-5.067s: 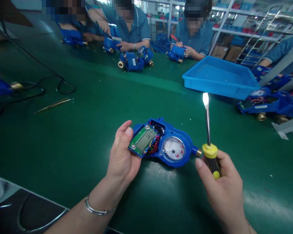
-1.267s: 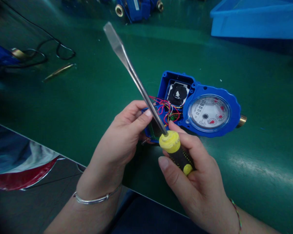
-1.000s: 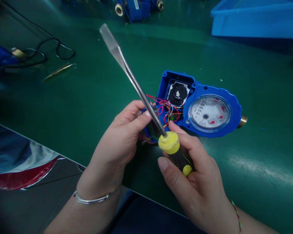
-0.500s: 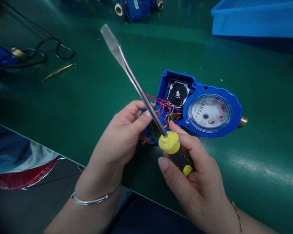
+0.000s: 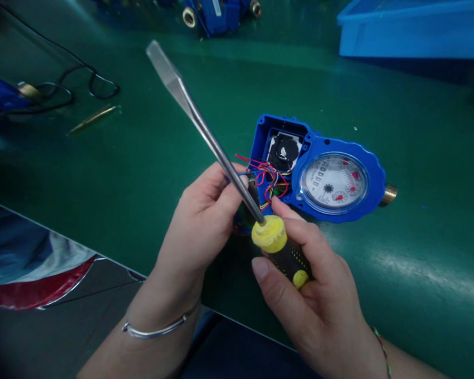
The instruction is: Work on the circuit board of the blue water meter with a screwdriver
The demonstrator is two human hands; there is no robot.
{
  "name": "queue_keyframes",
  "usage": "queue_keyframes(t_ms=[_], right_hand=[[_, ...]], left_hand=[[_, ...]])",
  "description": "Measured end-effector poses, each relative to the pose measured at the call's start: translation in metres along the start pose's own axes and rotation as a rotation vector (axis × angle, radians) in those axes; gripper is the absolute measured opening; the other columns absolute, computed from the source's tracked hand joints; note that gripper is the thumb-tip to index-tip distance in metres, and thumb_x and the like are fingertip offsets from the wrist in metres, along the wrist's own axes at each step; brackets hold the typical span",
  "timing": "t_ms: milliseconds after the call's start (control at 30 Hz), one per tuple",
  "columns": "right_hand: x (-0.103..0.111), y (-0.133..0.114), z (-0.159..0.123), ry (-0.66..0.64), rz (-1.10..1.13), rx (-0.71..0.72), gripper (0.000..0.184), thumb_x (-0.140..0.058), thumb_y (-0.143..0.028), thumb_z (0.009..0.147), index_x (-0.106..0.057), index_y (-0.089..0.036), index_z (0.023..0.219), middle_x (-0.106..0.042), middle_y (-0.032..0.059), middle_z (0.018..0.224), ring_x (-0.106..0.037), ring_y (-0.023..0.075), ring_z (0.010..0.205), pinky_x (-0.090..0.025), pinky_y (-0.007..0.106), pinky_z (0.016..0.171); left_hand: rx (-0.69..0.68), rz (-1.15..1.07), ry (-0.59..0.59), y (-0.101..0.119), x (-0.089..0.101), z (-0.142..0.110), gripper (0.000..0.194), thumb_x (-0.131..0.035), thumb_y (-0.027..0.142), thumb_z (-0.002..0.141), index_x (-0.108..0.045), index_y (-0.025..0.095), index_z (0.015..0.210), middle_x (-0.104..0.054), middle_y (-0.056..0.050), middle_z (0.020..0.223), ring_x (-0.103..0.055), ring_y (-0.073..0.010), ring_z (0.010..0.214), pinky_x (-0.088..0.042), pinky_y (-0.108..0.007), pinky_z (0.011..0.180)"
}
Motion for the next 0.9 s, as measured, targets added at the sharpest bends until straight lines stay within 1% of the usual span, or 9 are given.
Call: queue_keyframes(t_ms=[133,267,367,600,667,733,800,833,900], right_hand=[[0.0003,0.0006,-0.0014,0.003,0.020,-0.005,0.044,-0.066,-0.033,0.097,-0.049,-0.033,0.138,-0.040,0.0046,0.139,-0.051,0.0287,0.117,-0.041,0.054,0.108],[-0.0008,0.0007,-0.0018,-0.004,0.015,-0.005,0.043,-0.064,-0.032,0.098,-0.048,-0.034,0.138,-0.039,0.0035,0.140,-0.053,0.0264,0.113,-0.039,0.052,0.111],[-0.0014,0.0014,-0.0018,-0.003,0.002,-0.003,0.043,-0.065,-0.034,0.098,-0.048,-0.034,0.138,-0.039,0.0032,0.140,-0.054,0.0258,0.112,-0.039,0.051,0.111],[-0.0021,0.0025,-0.0014,-0.018,0.005,-0.006,0.040,-0.065,-0.031,0.098,-0.050,-0.033,0.136,-0.042,0.0037,0.137,-0.052,0.0255,0.115,-0.038,0.050,0.112],[-0.0015,0.0030,-0.0018,-0.014,0.024,-0.004,0.039,-0.064,-0.032,0.099,-0.050,-0.031,0.135,-0.042,0.0046,0.136,-0.053,0.0249,0.114,-0.042,0.047,0.109],[-0.0011,0.0040,-0.0021,-0.012,0.058,-0.011,0.038,-0.064,-0.034,0.099,-0.050,-0.029,0.135,-0.041,0.0060,0.138,-0.053,0.0247,0.113,-0.051,0.041,0.101],[-0.0006,0.0048,-0.0017,-0.003,0.084,-0.017,0.038,-0.063,-0.034,0.100,-0.050,-0.027,0.135,-0.038,0.0074,0.140,-0.053,0.0245,0.113,-0.056,0.034,0.092],[-0.0001,0.0050,-0.0011,0.003,0.098,-0.020,0.038,-0.062,-0.033,0.101,-0.049,-0.026,0.135,-0.038,0.0081,0.141,-0.053,0.0243,0.114,-0.057,0.032,0.091],[0.0005,0.0049,0.0003,0.010,0.132,-0.021,0.038,-0.062,-0.032,0.101,-0.049,-0.024,0.136,-0.038,0.0093,0.141,-0.051,0.0253,0.117,-0.057,0.033,0.092]], left_hand=[[-0.003,-0.015,0.000,-0.0002,0.0004,0.0006,0.011,-0.052,0.031,0.094,-0.061,0.025,0.092,-0.060,0.003,0.073,-0.053,-0.0145,0.066,-0.039,-0.022,0.056],[-0.031,-0.038,0.008,0.0012,0.0004,0.0016,0.009,-0.054,0.027,0.091,-0.061,0.024,0.089,-0.058,0.004,0.075,-0.053,-0.0138,0.067,-0.041,-0.022,0.059],[-0.025,-0.093,0.006,0.0000,-0.0007,0.0026,0.009,-0.053,0.027,0.091,-0.061,0.023,0.088,-0.059,0.003,0.076,-0.053,-0.0141,0.068,-0.043,-0.022,0.060],[-0.011,-0.145,0.008,-0.0031,-0.0010,0.0036,0.008,-0.054,0.026,0.089,-0.062,0.023,0.088,-0.060,0.003,0.074,-0.054,-0.0130,0.068,-0.041,-0.020,0.058],[0.004,-0.132,-0.014,-0.0031,-0.0008,0.0035,0.009,-0.053,0.025,0.089,-0.062,0.023,0.089,-0.060,0.003,0.075,-0.053,-0.0126,0.067,-0.041,-0.020,0.058],[0.017,-0.105,-0.042,-0.0019,0.0005,0.0035,0.009,-0.054,0.025,0.089,-0.062,0.021,0.091,-0.061,0.002,0.078,-0.055,-0.0130,0.069,-0.042,-0.020,0.059],[0.009,-0.099,-0.073,0.0009,0.0022,0.0033,0.009,-0.055,0.024,0.089,-0.062,0.021,0.094,-0.063,0.001,0.083,-0.057,-0.0141,0.074,-0.045,-0.021,0.062],[-0.001,-0.106,-0.089,0.0024,0.0030,0.0030,0.009,-0.056,0.024,0.089,-0.062,0.020,0.095,-0.063,0.001,0.085,-0.059,-0.0149,0.077,-0.046,-0.022,0.064],[-0.015,-0.129,-0.117,0.0042,0.0040,0.0018,0.013,-0.058,0.022,0.088,-0.061,0.020,0.100,-0.065,0.000,0.091,-0.061,-0.0167,0.083,-0.049,-0.024,0.070]])
Point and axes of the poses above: each hand's wrist, its own z-axis towards the middle knuckle, its own x-axis out of the back of the hand, y = z × x, the point moved 6 cm from there along z, towards the middle knuckle
